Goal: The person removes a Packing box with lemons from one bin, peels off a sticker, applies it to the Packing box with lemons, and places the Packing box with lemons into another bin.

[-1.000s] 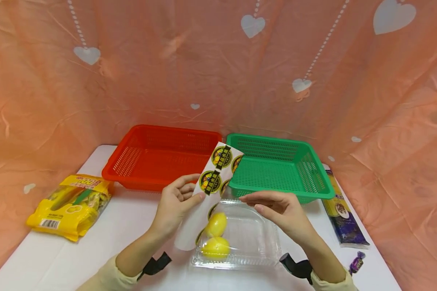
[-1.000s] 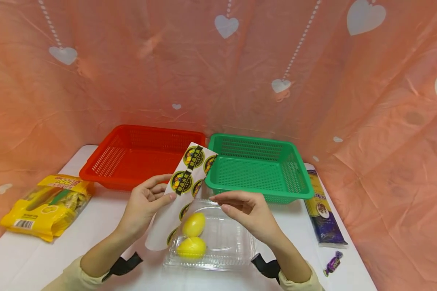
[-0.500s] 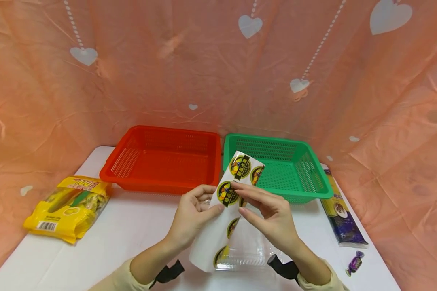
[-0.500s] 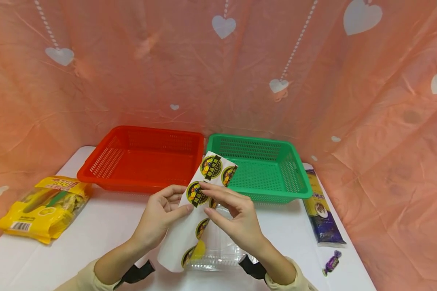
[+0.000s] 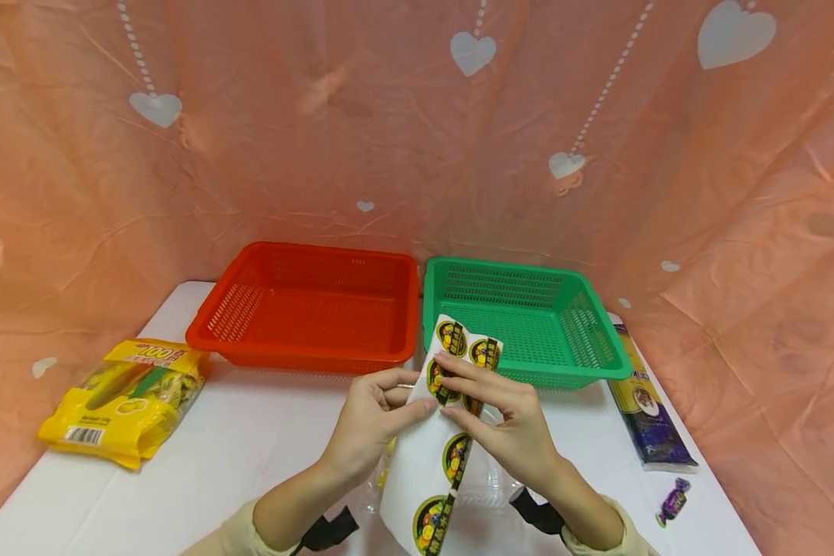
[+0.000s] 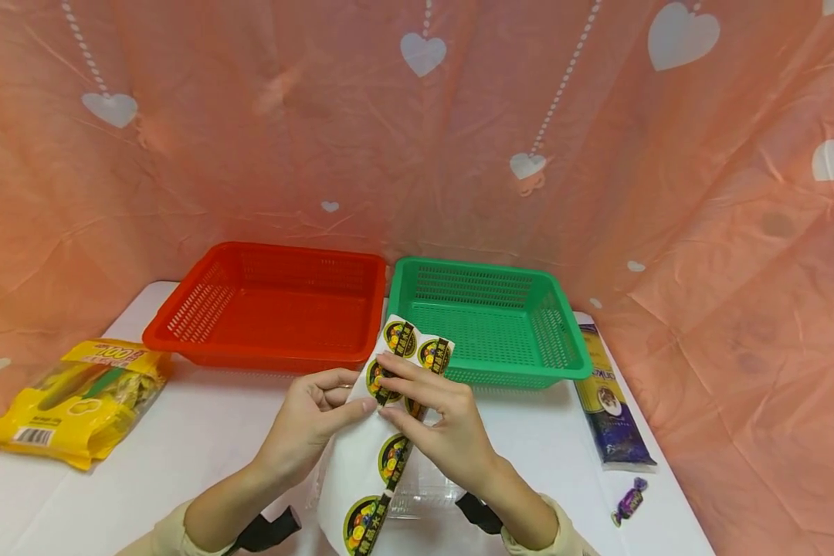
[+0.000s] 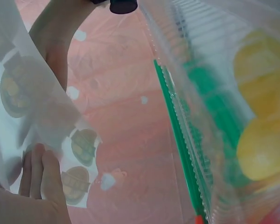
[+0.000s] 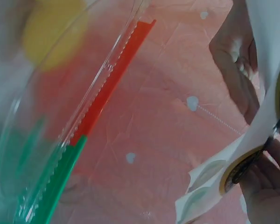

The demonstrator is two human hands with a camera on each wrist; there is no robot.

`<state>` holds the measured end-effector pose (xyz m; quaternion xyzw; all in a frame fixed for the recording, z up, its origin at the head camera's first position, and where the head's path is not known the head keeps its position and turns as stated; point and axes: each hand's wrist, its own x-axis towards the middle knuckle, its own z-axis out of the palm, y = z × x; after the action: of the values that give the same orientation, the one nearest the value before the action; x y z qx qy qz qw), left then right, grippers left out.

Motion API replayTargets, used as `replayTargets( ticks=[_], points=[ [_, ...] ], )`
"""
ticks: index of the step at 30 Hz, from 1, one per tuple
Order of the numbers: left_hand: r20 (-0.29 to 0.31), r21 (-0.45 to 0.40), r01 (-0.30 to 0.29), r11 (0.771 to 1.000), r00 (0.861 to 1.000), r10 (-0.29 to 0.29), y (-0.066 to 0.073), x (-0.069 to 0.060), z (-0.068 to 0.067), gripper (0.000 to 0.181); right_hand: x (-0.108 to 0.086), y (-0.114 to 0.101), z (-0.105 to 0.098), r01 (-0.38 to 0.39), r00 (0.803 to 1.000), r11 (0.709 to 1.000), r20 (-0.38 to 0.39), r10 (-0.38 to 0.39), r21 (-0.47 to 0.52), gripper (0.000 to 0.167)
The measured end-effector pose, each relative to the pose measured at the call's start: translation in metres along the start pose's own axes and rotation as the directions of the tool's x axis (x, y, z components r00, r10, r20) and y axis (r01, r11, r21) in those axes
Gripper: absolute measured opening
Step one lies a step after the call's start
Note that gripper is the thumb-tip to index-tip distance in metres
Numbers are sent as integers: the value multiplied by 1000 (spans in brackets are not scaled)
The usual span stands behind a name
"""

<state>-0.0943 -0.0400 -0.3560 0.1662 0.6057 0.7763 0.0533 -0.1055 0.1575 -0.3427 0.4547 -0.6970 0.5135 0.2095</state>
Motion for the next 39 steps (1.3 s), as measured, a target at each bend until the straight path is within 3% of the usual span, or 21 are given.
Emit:
replayTargets(
  ticks=[7, 16, 21, 25, 27, 31, 34, 39],
  points=[
    [9, -153, 58, 986, 998, -57, 1, -1, -1, 27, 0, 5, -3, 180, 983, 980, 44, -177, -87, 32],
    [72, -137, 29, 990, 997, -20, 2, -3, -3, 37, 0, 9, -4, 224, 973, 972, -39, -226, -66, 16],
    [87, -81, 42, 996, 996, -35, -1, -5, -8, 38, -2, 6, -5, 137, 986, 990, -99, -134, 18, 10],
    [90, -29, 67, 997, 994, -64, -2, -6, -13, 37, -6, 1, -8, -12, 992, 989, -125, 30, 145, 19],
    [87, 0, 76, 997, 993, -75, -2, -6, -15, 36, -7, -1, -10, -109, 981, 974, -136, 137, 197, 21],
    [64, 46, 98, 994, 993, -101, -1, -9, -23, 35, -10, -6, -12, -245, 935, 939, -195, 295, 243, 17],
    [29, 80, 126, 989, 991, -129, 1, -12, -33, 35, -12, -7, -12, -256, 918, 935, -242, 315, 245, 20],
    [-42, 126, 156, 980, 988, -151, 8, -17, -61, 36, -15, -8, -13, -244, 915, 939, -263, 305, 242, 26]
  ],
)
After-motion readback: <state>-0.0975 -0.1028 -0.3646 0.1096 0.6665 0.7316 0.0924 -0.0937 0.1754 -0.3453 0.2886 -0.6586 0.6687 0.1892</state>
